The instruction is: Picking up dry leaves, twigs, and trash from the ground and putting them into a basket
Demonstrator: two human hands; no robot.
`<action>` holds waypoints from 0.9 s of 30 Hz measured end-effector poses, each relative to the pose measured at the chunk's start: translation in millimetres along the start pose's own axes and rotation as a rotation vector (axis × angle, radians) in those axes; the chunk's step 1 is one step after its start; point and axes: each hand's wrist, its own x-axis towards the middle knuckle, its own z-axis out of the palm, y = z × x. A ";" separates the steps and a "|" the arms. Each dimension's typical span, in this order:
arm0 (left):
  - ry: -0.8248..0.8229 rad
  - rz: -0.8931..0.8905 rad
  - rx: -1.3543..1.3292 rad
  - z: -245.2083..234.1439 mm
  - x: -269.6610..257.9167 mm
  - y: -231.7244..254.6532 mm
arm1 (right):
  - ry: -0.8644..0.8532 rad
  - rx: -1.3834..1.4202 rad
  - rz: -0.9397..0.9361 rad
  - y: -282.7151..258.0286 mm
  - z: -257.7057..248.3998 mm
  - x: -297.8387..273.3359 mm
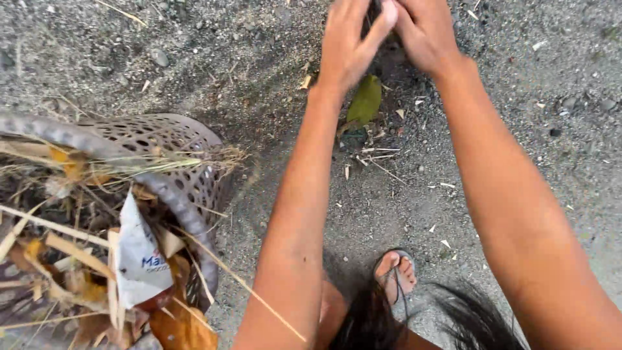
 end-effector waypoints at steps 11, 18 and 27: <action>0.318 -0.202 0.377 -13.9 -159.2 -54.0 | 0.520 0.141 0.224 13.0 7.9 -201.6; 0.260 -0.179 -0.157 78.7 -138.2 25.8 | 0.647 0.388 0.477 -91.8 68.2 -128.1; 0.253 -0.285 -0.343 43.3 -163.6 163.4 | 0.822 1.539 0.645 -214.4 -24.1 -120.9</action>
